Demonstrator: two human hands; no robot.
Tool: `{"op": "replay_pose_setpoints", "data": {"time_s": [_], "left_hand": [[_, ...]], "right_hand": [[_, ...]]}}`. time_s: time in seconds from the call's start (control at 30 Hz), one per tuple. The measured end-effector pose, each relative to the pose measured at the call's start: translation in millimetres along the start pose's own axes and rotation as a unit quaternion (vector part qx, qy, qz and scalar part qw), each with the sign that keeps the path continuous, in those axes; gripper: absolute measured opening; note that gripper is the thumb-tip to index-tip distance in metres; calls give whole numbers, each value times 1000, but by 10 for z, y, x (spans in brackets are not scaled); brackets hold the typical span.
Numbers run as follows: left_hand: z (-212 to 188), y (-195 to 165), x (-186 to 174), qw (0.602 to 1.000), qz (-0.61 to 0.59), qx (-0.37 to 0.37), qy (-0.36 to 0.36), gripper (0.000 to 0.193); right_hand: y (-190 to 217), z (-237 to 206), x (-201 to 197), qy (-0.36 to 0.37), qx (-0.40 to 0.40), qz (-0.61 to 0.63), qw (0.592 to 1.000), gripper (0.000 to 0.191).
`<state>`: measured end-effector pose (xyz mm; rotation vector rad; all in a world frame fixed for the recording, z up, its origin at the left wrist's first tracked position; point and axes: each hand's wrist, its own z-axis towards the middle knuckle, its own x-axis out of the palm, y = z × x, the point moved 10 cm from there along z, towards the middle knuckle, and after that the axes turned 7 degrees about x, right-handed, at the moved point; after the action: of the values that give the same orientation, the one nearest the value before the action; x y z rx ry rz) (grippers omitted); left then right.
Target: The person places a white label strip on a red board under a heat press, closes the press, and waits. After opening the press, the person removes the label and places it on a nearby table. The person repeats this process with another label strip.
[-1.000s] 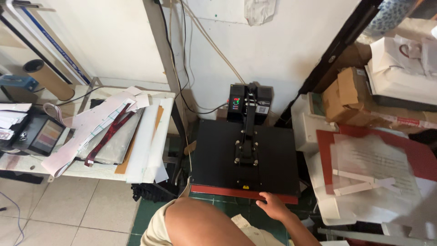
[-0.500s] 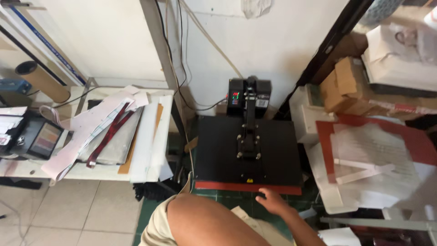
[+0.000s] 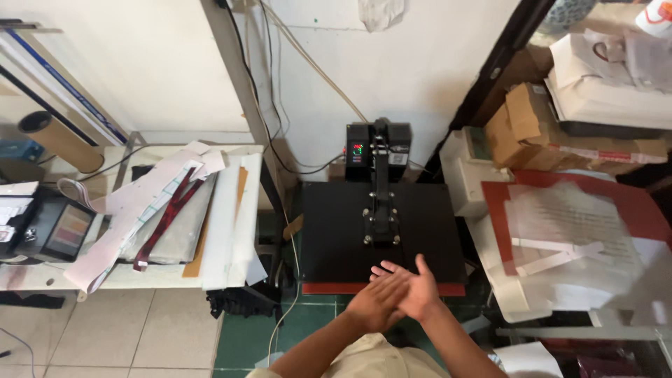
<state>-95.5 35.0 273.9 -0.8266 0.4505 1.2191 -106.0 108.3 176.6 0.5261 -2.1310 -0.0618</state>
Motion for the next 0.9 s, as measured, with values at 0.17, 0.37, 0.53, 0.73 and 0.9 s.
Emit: {"op": "replay_pose_setpoints", "data": {"time_s": [0.17,0.37,0.53,0.73,0.9], "left_hand": [[-610,306,642,980,22,-82,179,69],[-997,570,1290,459,-619,-637,19,81],[-57,511,1012,472,-687,-541,-109,93],[828,852,-245,726,-567,-331,-208,77],[858,561,-73,963,-133,-226,-57,66]], "right_hand": [[-1,59,-260,-94,-50,-124,987,85],[232,-377,436,-22,-404,-679,613,80],[310,-812,713,-10,-583,-709,396,93],[722,-383,-39,-72,-306,-669,673,87],[499,-117,-40,54,-151,-539,827,81]]}}
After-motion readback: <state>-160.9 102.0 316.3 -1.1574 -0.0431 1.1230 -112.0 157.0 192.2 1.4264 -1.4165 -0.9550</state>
